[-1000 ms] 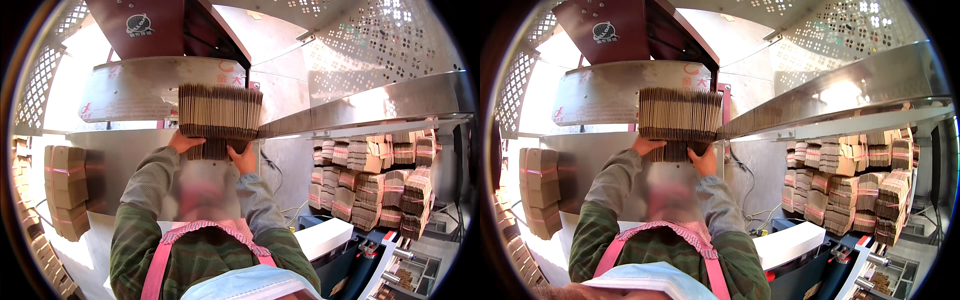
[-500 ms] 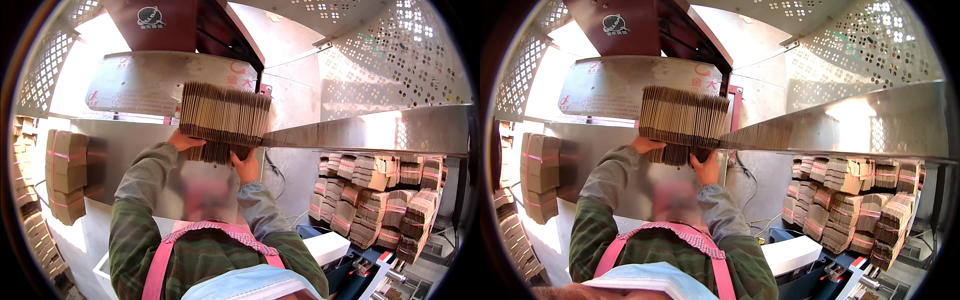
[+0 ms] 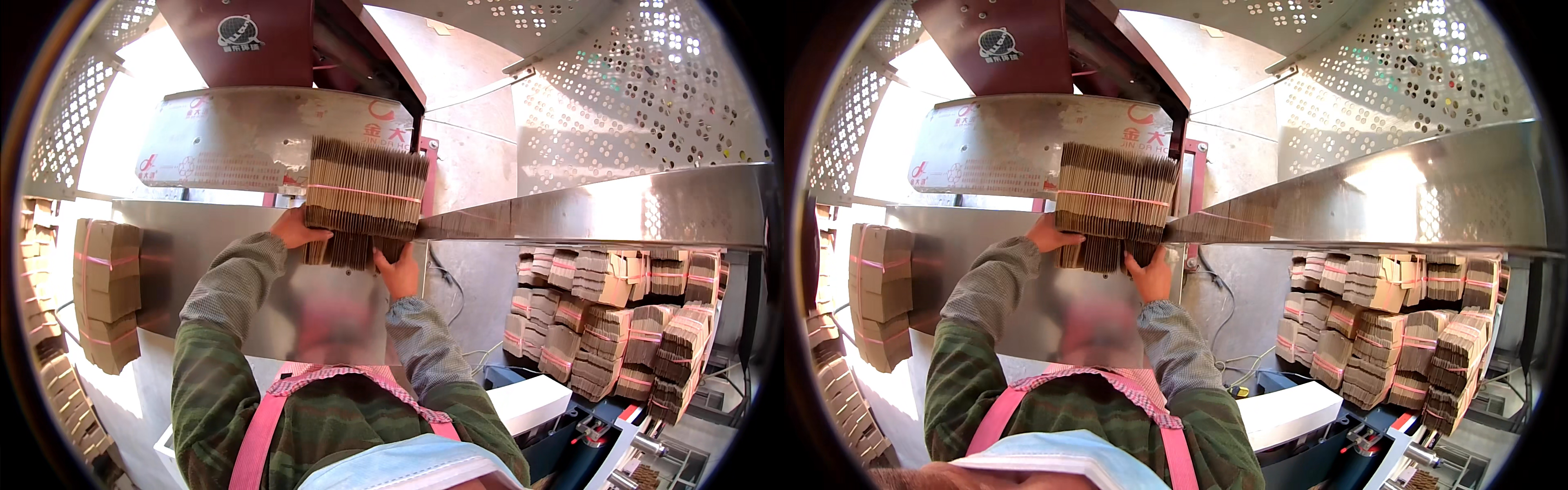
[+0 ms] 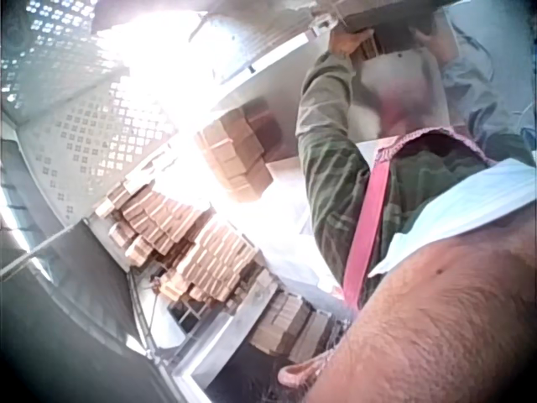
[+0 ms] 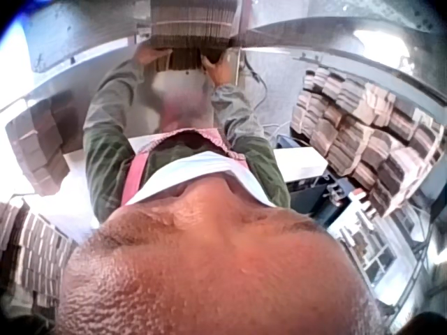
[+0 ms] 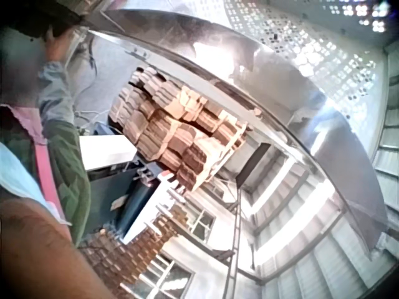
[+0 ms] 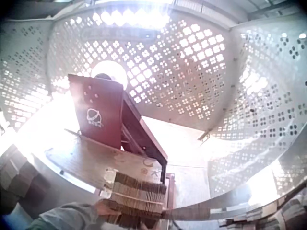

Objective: The person stacks flat cardboard pieces into bundles and places them into a strapping machine. They secure the bundles with pink plastic straps and then move the finished packages to a conveyor belt.

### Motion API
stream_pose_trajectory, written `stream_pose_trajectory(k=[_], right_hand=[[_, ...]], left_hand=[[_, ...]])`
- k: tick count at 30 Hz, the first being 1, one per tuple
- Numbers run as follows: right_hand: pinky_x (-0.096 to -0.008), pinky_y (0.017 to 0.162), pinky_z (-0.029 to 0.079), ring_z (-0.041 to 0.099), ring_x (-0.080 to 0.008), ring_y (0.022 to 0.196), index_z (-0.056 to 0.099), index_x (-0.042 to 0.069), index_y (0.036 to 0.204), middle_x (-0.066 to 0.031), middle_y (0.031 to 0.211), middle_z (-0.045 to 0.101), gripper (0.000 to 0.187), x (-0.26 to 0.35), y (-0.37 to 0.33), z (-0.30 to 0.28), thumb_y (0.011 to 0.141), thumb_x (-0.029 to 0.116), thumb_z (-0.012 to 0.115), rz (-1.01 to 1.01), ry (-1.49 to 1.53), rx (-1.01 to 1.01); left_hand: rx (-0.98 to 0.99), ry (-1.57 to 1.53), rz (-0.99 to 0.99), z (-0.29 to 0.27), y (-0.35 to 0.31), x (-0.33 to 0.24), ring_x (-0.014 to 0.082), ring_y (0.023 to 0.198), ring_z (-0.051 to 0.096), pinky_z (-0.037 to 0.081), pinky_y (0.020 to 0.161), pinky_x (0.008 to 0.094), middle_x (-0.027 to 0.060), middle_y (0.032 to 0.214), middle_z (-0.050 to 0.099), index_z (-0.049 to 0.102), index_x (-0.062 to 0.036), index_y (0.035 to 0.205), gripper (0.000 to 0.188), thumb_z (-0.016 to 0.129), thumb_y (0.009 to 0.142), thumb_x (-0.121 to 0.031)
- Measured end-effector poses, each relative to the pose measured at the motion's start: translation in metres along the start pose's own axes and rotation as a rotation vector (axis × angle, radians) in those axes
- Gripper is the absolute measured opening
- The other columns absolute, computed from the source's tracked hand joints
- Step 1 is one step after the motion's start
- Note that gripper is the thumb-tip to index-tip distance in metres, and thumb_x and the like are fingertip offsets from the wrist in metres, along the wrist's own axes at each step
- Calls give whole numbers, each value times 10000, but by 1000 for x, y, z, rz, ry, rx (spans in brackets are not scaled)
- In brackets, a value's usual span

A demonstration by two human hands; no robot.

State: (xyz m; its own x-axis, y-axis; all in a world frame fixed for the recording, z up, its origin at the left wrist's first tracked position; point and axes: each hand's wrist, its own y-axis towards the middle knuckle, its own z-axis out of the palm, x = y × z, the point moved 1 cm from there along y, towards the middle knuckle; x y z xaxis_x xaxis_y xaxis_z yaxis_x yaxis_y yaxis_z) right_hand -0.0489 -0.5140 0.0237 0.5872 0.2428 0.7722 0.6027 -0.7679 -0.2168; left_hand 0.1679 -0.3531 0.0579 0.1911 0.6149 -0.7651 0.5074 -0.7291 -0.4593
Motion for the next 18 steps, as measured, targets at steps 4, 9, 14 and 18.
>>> stream_pose_trajectory(k=[4,9,14,18], right_hand=[[-408,667,503,652,-372,785,454,19,1146,-215,845,656,601,0,0,0,733,362,724,27,68,37],[-397,708,505,655,-358,848,474,-3,1085,-220,910,658,565,11,-3,-6,729,347,738,64,84,55],[-385,702,511,664,-346,835,460,19,1138,-206,901,664,586,8,-2,-8,729,334,738,16,106,46],[-398,701,513,658,-371,844,427,28,1202,-236,898,656,637,11,-1,-7,749,366,720,-14,123,76]], left_hand=[[-32,-49,0,1,2,12,253,1054,596,445,947,350,136,1118,632,553,-34,1171,587,771,701,-311],[30,-169,-10,-2,-2,12,243,1062,590,444,943,340,137,1103,636,562,-18,1168,569,776,694,-249],[31,-145,34,-2,0,3,225,1051,592,452,940,354,140,1110,632,552,-3,1169,593,794,683,-243],[22,-140,39,-2,0,12,225,1036,595,454,928,359,141,1099,635,561,-8,1157,573,791,686,-240]])
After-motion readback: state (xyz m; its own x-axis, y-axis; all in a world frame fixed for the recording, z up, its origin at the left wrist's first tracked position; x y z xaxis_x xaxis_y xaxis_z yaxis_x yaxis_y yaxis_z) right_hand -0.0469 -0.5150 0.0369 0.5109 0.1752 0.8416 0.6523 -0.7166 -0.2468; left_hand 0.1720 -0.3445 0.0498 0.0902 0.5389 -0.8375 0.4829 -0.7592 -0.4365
